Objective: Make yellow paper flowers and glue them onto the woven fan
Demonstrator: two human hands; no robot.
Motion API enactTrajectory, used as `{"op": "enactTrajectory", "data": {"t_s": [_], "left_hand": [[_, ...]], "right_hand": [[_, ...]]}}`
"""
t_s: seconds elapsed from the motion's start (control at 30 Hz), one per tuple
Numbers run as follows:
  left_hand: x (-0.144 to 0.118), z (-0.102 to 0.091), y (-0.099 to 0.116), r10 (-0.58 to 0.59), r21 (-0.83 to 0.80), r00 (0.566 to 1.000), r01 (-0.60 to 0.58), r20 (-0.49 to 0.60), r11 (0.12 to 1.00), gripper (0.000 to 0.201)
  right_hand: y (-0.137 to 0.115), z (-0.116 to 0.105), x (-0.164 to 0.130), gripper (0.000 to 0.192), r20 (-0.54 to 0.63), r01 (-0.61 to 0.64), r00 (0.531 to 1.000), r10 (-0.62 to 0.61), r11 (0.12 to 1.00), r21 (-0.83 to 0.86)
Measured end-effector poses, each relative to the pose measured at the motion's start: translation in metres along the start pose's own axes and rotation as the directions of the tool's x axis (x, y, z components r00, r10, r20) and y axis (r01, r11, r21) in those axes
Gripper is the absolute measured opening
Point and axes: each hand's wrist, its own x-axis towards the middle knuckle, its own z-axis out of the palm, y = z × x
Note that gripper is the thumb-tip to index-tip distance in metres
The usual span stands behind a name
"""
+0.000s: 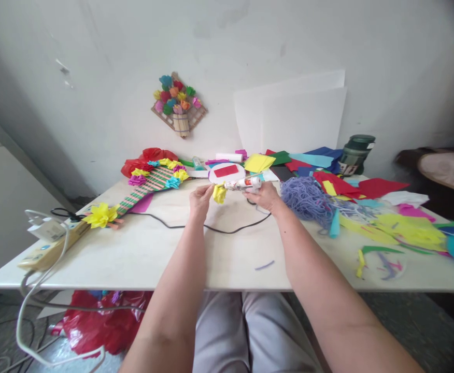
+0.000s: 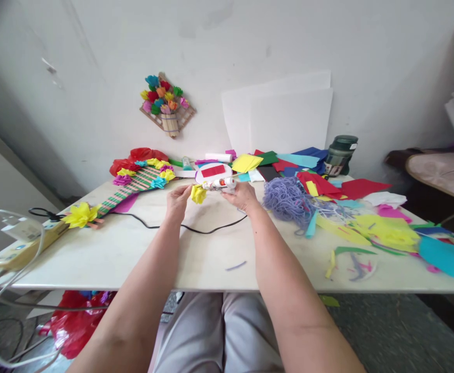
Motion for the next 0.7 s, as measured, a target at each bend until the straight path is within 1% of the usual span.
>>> {"op": "enactTrajectory", "data": {"t_s": [0.1, 0.27, 0.4, 0.5, 0.6, 0.63, 0.7], "left_hand": [[-0.0001, -0.0001, 0.0001, -0.008, -0.011, 1.000, 0.008, 0.000, 1.000, 0.030], [-0.0001, -0.0009, 0.0008, -0.009, 0.004, 1.000, 0.009, -0.009, 1.000, 0.030], [0.0000, -0.0014, 0.0014, -0.008, 0.018, 1.000, 0.008, -0.009, 1.000, 0.030], [0.0003, -0.0014, 0.0013, -0.010, 0.021, 1.000, 0.010, -0.019, 1.000, 0.030], [0.0016, -0.0024, 0.0006, -0.013, 0.017, 0.998, 0.015, -0.068, 1.000, 0.029], [0.0023, -0.0033, 0.0004, -0.017, 0.014, 0.995, 0.019, -0.099, 1.000, 0.029], [0.0041, -0.0058, 0.0001, -0.034, 0.004, 0.980, 0.036, -0.196, 0.999, 0.029]], "right_hand": [[-0.0005, -0.0001, -0.0002, 0.024, -0.003, -0.002, 1.000, 0.002, 1.000, -0.004], [0.0019, 0.0017, 0.0004, 0.023, -0.010, -0.022, 1.000, 0.022, 0.999, 0.035], [0.0052, 0.0040, 0.0008, 0.023, -0.033, -0.035, 0.999, 0.038, 0.994, 0.107], [0.0064, 0.0042, 0.0010, 0.024, -0.065, -0.028, 0.997, 0.041, 0.980, 0.196], [0.0070, 0.0033, 0.0012, 0.023, -0.073, -0.015, 0.997, 0.038, 0.958, 0.288], [0.0075, 0.0033, 0.0014, 0.022, -0.065, -0.019, 0.997, 0.041, 0.952, 0.304], [0.0094, 0.0041, 0.0019, 0.020, -0.041, -0.036, 0.998, 0.050, 0.953, 0.301]]}}
